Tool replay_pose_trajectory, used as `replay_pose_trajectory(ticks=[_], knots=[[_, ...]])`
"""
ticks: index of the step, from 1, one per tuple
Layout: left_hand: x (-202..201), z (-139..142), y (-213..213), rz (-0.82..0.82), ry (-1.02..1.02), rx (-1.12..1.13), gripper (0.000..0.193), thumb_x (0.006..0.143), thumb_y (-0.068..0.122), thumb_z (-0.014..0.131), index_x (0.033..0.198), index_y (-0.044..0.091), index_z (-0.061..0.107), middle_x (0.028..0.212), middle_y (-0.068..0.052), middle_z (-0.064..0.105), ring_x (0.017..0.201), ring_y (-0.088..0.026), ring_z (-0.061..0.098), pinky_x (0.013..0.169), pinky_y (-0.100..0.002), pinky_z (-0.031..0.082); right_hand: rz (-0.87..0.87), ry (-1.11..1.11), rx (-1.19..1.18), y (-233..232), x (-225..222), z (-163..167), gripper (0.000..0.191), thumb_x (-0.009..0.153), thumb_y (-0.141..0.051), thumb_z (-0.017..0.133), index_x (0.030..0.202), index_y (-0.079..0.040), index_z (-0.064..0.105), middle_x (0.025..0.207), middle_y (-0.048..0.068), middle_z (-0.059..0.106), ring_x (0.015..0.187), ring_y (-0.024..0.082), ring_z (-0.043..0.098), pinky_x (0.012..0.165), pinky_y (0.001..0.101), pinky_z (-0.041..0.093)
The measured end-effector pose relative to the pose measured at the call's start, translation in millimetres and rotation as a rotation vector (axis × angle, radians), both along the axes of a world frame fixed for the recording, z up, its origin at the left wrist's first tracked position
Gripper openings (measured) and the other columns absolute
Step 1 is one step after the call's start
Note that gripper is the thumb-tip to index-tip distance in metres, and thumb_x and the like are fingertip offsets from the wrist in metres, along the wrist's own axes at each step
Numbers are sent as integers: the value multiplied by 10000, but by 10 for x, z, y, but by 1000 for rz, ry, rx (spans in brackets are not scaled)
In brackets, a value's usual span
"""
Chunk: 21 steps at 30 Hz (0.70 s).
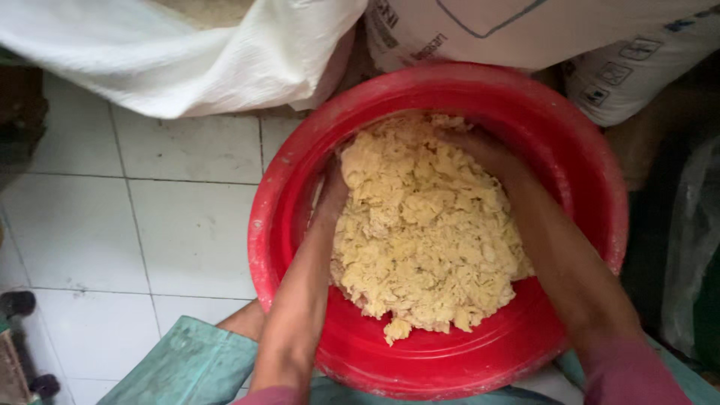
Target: The person kneads a large mass of dough by hand in a red plastic basin, repeatedly folding and pressing the mixture. The person adds flour from a nearby sack into the basin and continues kneading to incorporate it.
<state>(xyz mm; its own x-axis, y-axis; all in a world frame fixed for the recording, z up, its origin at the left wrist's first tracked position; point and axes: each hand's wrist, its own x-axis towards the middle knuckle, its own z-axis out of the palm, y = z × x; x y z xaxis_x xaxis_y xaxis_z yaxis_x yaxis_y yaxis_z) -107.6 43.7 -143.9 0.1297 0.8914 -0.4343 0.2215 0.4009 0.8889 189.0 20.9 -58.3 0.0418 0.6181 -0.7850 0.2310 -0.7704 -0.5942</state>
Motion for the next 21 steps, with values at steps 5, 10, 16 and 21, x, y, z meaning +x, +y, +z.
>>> replay_pose_trajectory(ticks=[5,10,16,21], knots=[[-75,46,1,-82,-76,-37,555,893,395,678,1326,48,666,1290,-164,682,1205,-294,616,1005,-417,483,232,-220,140,77,-369,173,1042,721,-457,956,1511,-83,389,1532,127,402,1398,291,360,1116,399,304],[-160,162,-177,-243,-37,-113,529,875,395,698,1299,79,700,1248,-130,715,1171,-262,644,985,-402,501,193,10,235,-645,-525,763,976,656,-408,929,1466,-88,488,1393,105,629,1297,272,592,1096,370,462],[-255,228,-533,-564,375,94,490,846,382,731,1251,107,755,1197,-99,757,1134,-236,673,966,-391,510,-67,-95,379,-1593,-636,1241,640,723,-260,855,1295,-48,663,1231,73,747,1122,196,706,1000,333,547],[-253,157,-846,-90,-324,-699,467,917,299,710,1266,-10,716,1167,-172,762,1043,-305,724,913,-438,587,-788,-26,160,-1539,-456,1305,546,840,-230,726,1339,-48,599,1240,77,697,1085,206,692,902,348,587]])
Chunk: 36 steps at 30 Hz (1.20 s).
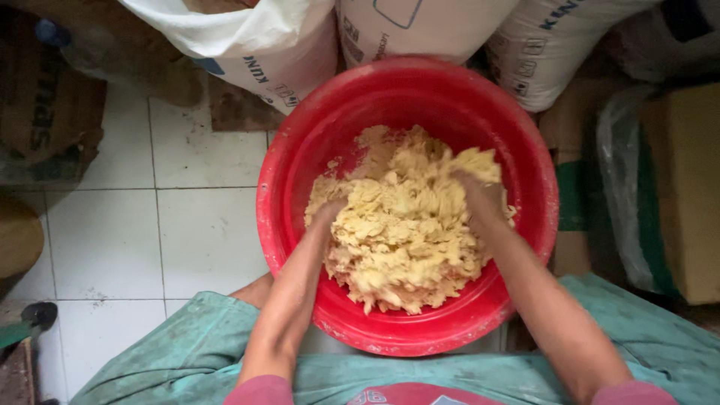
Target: The person kneads a large mass of dough by hand in a red plastic basin, repeatedly folding and pressing the mixture. The person adds flour from a nearby sack into the basin and continues kneading to incorporate it.
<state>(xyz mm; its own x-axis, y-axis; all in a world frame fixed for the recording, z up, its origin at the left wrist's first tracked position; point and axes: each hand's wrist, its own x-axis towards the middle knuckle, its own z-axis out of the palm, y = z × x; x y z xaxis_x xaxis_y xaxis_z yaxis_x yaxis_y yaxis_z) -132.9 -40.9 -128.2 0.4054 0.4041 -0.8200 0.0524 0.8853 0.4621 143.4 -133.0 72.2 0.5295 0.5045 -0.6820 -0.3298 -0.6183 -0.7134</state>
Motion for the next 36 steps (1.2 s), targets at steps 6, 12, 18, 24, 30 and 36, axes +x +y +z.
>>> replay_pose_trajectory(ticks=[6,12,18,24,30,36], knots=[[193,-170,-129,150,-311,-404,445,960,282,594,1303,3,639,1197,-169,735,1026,-303,731,866,-454,626,-485,370,147,1037,-31,-665,580,899,-317,664,1398,-56,524,1322,115,635,1143,239,654,940,369,570],[359,-275,-157,180,-465,-363,391,1051,250,564,1341,0,644,1231,-153,729,1022,-241,730,898,-394,604,-38,76,255,1869,-1254,-1370,531,953,-362,591,1374,-44,539,1329,135,636,1189,267,612,999,384,497],[329,-393,-176,245,-261,-160,417,1043,251,542,1365,-2,621,1273,-162,711,1066,-266,719,939,-410,591,1127,-146,-6,1515,-1956,-1358,549,799,-369,724,1269,-89,678,1292,140,708,1240,282,635,1056,377,475],[261,-371,-148,193,-367,-276,443,1035,252,520,1388,-4,598,1314,-172,694,1110,-292,708,979,-427,578,646,179,278,1743,-1736,-1203,411,886,-272,610,1212,-24,648,1159,164,710,1006,272,639,850,374,499],[195,-303,-164,252,-546,-394,471,1026,253,498,1412,-6,575,1355,-181,676,1154,-317,697,1019,-443,565,-315,616,8,1652,-272,-842,470,1075,-342,332,1105,14,638,908,186,735,616,225,677,487,318,562],[162,-261,-181,267,-468,-364,477,1015,299,520,1370,-12,590,1291,-204,680,1082,-345,701,978,-498,552,-709,432,514,722,48,-726,488,1017,-419,353,1254,-79,611,1233,130,700,1025,259,700,803,396,622]])
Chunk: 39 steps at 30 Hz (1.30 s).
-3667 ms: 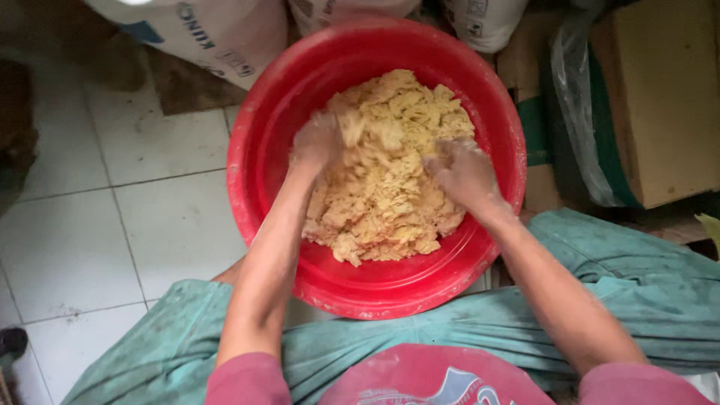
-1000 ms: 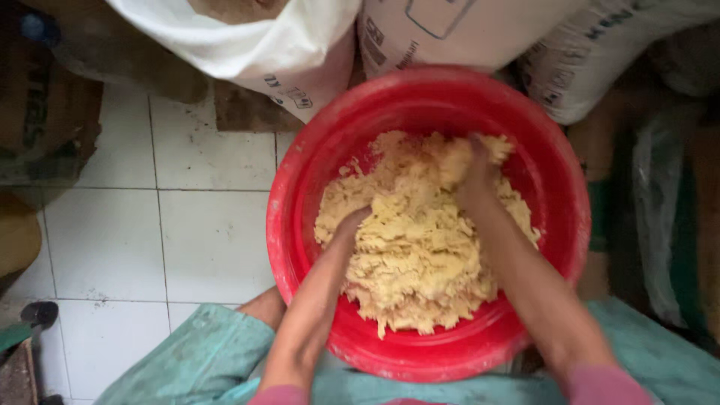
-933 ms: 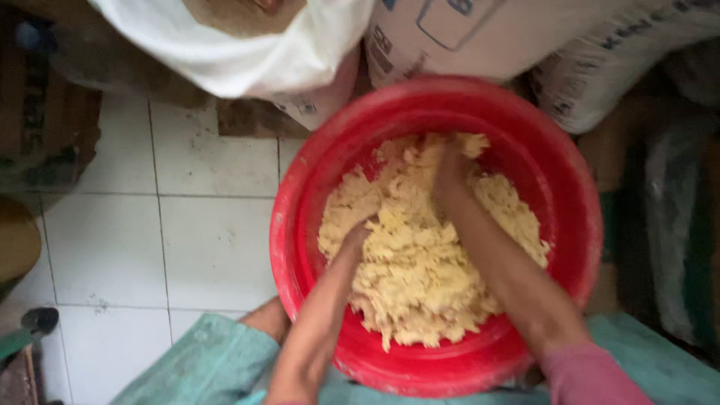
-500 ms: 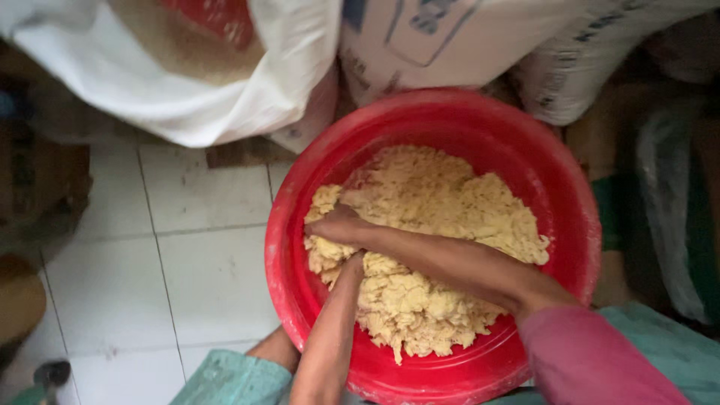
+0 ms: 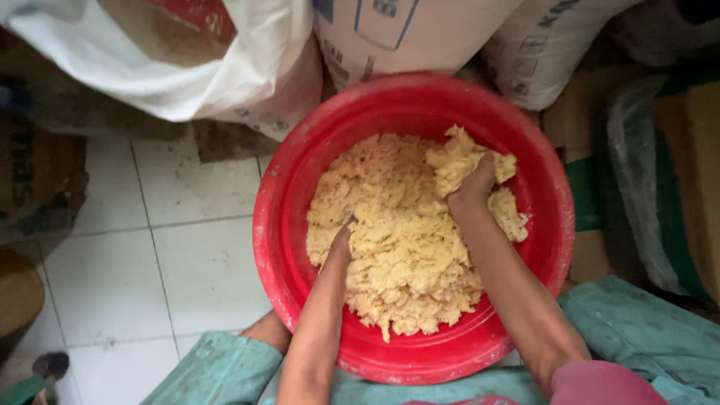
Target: The person kneads a large mass of dough by hand in a red plastic basin, repeatedly folding and pressing the mixture. The person adds flour from a nearby sack into the basin and continues kneading to incorporate it.
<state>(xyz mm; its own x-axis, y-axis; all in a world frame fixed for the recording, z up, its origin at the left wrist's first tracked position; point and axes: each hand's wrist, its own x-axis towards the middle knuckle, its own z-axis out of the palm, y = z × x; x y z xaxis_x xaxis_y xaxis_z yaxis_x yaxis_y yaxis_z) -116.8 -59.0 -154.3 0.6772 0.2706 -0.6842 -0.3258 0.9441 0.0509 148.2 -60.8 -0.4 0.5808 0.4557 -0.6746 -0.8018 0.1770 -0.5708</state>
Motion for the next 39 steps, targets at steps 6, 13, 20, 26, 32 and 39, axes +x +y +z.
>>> replay_pose_trajectory(ticks=[6,13,20,26,32,39], knots=[[4,-4,-19,22,34,81,472,1012,335,573,1375,38,621,1292,-138,711,1108,-268,714,1013,-425,557,64,-96,-96,770,-267,-373,390,964,-296,480,1170,-10,644,1134,148,685,974,296,705,863,455,608],[-77,-90,4,-17,348,243,403,968,297,593,1289,64,662,1236,-130,720,1074,-254,708,949,-404,566,1160,-1146,-314,865,-1837,-591,340,876,-286,568,1113,-81,700,1106,143,720,1028,320,689,901,467,539],[-17,-11,43,-87,513,476,325,924,249,609,1177,64,693,1196,-144,718,1069,-272,692,930,-413,559,1834,-1254,-88,532,-2238,-478,287,929,-304,633,1113,-106,730,1079,182,723,1001,389,677,864,518,534],[89,152,-3,-135,403,504,261,886,208,623,1081,64,719,1162,-156,717,1066,-287,678,913,-421,553,1295,-729,-51,1095,-1290,-310,231,877,-213,735,930,1,668,798,102,666,726,255,609,657,446,505],[-133,396,-114,-283,641,1187,202,848,168,636,984,65,745,1127,-168,716,1062,-303,664,896,-428,548,1290,-1242,-724,204,115,-248,558,867,-443,748,1192,-5,634,1159,183,679,1019,278,639,825,416,510],[-373,1018,-632,-768,1241,2184,435,1005,203,625,1390,1,592,1521,-260,540,1477,-436,464,1280,-501,403,1696,-1649,-780,-1267,-21,198,873,931,-657,647,1361,96,549,1458,330,515,1455,430,401,1204,603,258]])
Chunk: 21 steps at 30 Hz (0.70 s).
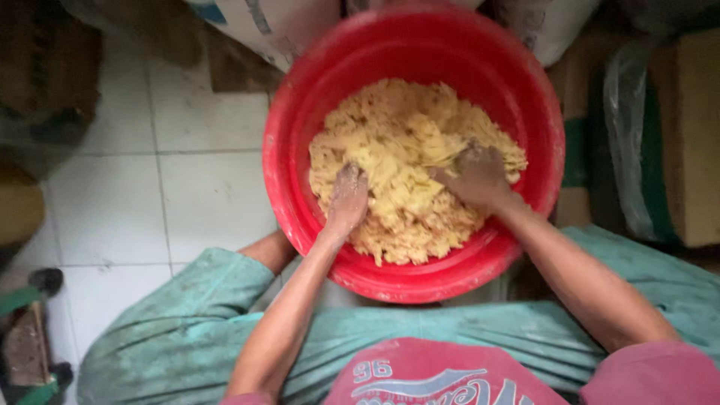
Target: The person kneads a large mass of dough by hand in a red plastic basin, repeatedly folding and pressing the mixture. The person adds flour from a nearby sack into the basin and continues kneading to incorporate it.
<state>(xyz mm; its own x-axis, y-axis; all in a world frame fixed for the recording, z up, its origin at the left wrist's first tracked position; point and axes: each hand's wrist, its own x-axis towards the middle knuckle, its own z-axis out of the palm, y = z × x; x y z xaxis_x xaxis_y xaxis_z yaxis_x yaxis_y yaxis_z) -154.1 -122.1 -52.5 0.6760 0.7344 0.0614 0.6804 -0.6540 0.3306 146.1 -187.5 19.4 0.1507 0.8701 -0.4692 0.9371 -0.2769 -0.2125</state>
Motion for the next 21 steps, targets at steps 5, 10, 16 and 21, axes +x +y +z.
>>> replay_pose_trajectory(ticks=[5,10,16,21], knots=[[156,806,-366,-103,162,-554,965,783,301,817,1571,221,265,1640,-266,140,1532,-431,95,1214,-644,133,273,-114,-63,-562,-576,509,1187,729,-702,741,1511,106,362,1600,377,248,1481,505,203,1167,612,171],[492,1033,301,-336,490,-558,1257,669,387,908,1620,342,86,1702,-170,-57,1567,-354,-80,1212,-699,-40,390,-219,-266,-153,-757,393,1149,722,-545,803,1551,52,276,1639,332,156,1540,482,141,1217,582,182],[839,453,1474,-177,173,-494,956,798,382,848,1572,289,294,1595,-154,262,1494,-363,220,1171,-605,185,-32,160,-288,1070,-268,-419,1148,689,-337,891,1571,-44,216,1597,231,215,1460,379,246,1166,560,275],[929,1,1605,197,-221,-513,672,914,485,803,1445,186,523,1434,-172,628,1367,-376,570,1152,-482,449,-300,371,-111,1452,45,-801,792,814,-306,794,1466,-40,434,1422,197,483,1264,329,475,1047,481,420]])
